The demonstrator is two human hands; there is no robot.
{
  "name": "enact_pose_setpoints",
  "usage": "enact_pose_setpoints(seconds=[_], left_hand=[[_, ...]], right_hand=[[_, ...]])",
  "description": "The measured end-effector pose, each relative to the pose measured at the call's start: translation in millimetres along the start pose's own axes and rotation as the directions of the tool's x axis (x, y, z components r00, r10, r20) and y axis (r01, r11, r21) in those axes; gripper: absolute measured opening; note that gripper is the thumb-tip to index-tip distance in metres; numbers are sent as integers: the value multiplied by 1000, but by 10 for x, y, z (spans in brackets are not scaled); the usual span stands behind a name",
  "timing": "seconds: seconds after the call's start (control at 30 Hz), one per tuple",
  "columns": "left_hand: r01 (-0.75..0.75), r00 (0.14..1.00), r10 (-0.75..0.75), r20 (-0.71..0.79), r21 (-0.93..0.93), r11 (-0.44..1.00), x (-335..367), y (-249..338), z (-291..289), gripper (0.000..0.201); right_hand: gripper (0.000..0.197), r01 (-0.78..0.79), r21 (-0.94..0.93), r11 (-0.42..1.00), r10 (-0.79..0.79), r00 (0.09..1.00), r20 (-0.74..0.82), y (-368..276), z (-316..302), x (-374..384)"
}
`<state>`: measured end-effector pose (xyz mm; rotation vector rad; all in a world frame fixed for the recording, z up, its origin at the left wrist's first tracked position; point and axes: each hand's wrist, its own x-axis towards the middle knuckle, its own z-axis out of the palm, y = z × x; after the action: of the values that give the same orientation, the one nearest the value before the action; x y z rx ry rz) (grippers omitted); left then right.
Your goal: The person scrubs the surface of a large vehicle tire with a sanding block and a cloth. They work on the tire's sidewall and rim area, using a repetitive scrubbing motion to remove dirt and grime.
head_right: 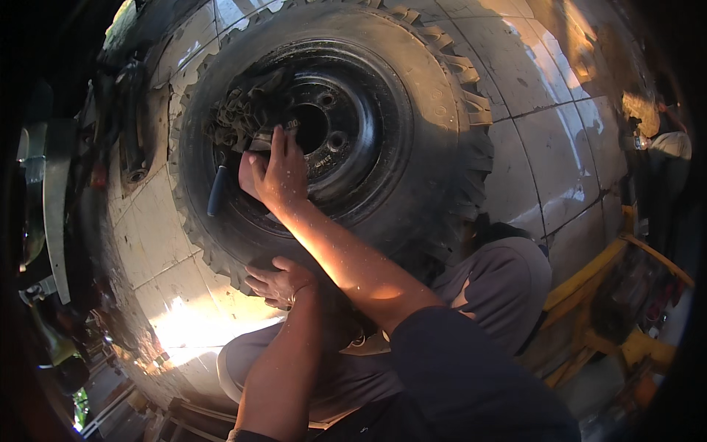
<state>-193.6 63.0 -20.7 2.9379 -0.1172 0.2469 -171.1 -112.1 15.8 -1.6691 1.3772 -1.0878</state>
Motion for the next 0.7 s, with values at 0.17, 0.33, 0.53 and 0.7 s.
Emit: enact_pose_setpoints(seconds=[0.17,0.33,0.53,0.7], left_hand=[[6,1000,-6,-7,-2,1000,-8,12,10,70],[6,999,-6,48,-9,1000,-39,94,-104,71],[-37,995,37,92,-3,999,-34,117,-205,73],[19,991,-12,130,-52,998,43,85,-287,75]], right_hand=[[70,311,-433,846,-301,949,92,-82,24,859],[60,191,-560,806,11,941,337,-32,171,1134],[36,137,-354,925,-65,976,207,-9,-113,1427],[42,-181,258,949,119,963,240,-447,-1374,1657]])
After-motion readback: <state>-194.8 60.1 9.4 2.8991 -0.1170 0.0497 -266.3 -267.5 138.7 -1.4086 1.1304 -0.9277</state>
